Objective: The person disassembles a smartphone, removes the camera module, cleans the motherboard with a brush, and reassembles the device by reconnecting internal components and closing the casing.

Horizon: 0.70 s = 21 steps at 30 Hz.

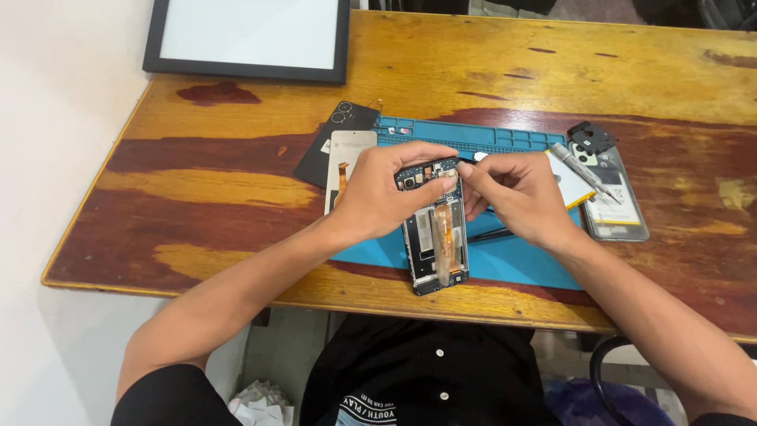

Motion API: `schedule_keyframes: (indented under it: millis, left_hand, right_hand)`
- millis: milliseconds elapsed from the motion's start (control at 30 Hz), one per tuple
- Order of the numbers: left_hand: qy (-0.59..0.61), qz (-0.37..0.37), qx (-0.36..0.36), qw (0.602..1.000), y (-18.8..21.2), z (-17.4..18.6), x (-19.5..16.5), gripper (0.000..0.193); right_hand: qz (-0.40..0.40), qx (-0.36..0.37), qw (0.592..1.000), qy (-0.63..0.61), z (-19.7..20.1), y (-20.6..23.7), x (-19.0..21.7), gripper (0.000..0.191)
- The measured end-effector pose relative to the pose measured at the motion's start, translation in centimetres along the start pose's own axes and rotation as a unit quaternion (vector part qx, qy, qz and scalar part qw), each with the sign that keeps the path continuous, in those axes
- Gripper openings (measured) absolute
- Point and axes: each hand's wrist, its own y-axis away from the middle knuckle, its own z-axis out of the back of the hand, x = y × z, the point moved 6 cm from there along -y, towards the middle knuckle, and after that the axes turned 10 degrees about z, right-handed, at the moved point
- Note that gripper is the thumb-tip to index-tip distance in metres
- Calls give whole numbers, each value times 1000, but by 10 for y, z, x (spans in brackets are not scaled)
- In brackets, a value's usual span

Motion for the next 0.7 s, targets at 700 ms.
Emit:
schedule_keyframes:
  millis: [700]
  left_hand:
    - [189,49,-156,968,-38,94,37,44]
  right_hand:
    - [-30,353,852,387,-22,4,11,26]
